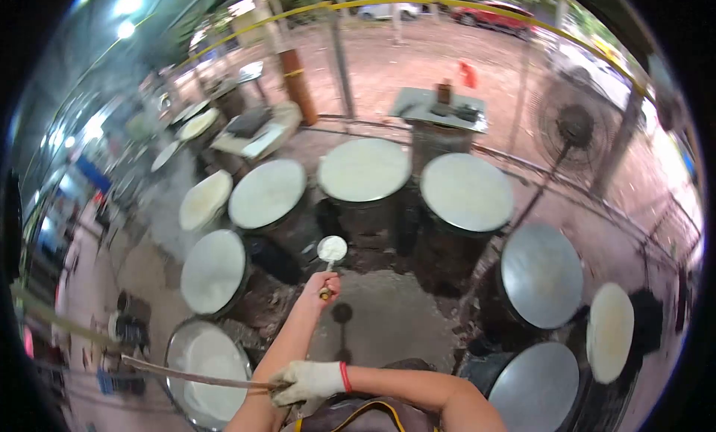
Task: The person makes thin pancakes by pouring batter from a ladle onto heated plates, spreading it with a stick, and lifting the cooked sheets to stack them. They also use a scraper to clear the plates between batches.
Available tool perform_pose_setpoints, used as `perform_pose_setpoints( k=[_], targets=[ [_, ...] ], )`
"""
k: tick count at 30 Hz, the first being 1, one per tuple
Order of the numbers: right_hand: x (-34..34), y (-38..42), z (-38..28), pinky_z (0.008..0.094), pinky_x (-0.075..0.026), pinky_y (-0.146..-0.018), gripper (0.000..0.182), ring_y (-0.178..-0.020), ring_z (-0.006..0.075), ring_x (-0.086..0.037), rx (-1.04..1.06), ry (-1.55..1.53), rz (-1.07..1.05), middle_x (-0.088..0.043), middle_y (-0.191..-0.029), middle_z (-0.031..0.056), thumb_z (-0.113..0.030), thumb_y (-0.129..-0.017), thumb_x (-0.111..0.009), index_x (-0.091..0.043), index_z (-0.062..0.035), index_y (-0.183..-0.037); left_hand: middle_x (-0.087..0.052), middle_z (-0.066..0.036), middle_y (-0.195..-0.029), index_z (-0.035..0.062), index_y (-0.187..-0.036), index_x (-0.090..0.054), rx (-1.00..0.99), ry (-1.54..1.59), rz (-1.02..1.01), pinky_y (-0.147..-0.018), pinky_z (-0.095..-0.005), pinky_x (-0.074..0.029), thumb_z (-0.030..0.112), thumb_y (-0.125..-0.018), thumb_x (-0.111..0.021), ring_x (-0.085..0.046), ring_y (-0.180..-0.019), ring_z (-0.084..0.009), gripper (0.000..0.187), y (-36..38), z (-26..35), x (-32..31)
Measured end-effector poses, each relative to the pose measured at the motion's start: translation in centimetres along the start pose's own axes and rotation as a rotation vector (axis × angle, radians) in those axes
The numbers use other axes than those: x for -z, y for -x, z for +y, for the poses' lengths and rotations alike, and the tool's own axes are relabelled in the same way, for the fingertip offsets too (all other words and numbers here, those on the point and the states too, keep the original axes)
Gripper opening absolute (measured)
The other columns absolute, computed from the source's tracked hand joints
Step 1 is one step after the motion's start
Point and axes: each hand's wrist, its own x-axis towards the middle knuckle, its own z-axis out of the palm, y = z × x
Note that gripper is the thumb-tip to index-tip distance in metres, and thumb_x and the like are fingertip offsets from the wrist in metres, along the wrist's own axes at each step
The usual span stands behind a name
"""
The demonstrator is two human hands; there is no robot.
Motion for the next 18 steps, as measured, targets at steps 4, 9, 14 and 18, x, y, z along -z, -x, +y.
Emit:
perform_pose_setpoints(
  k=[4,9,14,18],
  targets=[
    [0.9,-7.3,4.1,0.0259,-0.044,-0.062,0.027,-0.068,0.0091,-0.053,-0.118,-0.376,0.005,-0.06,-0.073,0.0026,-0.024,-0.085,-0.059,-0.063,0.0022,-0.087,-0.034,0.002,-0.05,0.012,-0.061,-0.032,-0.154,0.038,0.005,-0.036,-0.0216,-0.029,0.006,-0.083,-0.044,-0.034,-0.039,-0.0098,0.026,5.4,5.4,6.3],
    [0.8,-12.8,3.7,0.0276,-0.047,-0.068,0.021,-0.074,0.0129,-0.057,-0.184,-0.328,-0.233,-0.062,-0.079,0.0047,-0.019,-0.086,-0.059,-0.061,0.0013,-0.09,-0.034,0.001,-0.05,0.0119,-0.06,-0.032,-0.306,0.248,0.031,-0.036,-0.0224,-0.03,0.005,-0.082,-0.046,-0.035,-0.039,-0.0104,0.027,10.4,9.2,12.0],
    [-2.5,-16.9,3.4,0.0277,-0.046,-0.067,0.019,-0.074,0.0112,-0.053,-0.055,-0.018,-0.557,-0.059,-0.076,0.0047,-0.017,-0.084,-0.059,-0.06,0.0022,-0.087,-0.034,0.001,-0.05,0.01,-0.063,-0.032,-0.37,0.443,0.031,-0.036,-0.0221,-0.032,0.004,-0.083,-0.045,-0.035,-0.039,-0.0105,0.023,16.3,11.5,15.9],
    [-3.8,-18.1,3.4,0.0284,-0.046,-0.07,0.023,-0.077,0.0128,-0.055,-0.031,-0.073,-0.682,-0.062,-0.08,0.0053,-0.021,-0.084,-0.06,-0.06,0.0016,-0.088,-0.034,0.001,-0.05,0.0093,-0.066,-0.033,-0.476,0.512,0.086,-0.036,-0.0229,-0.034,0.004,-0.083,-0.045,-0.035,-0.04,-0.0103,0.021,18.0,12.0,19.2]
  ],
)
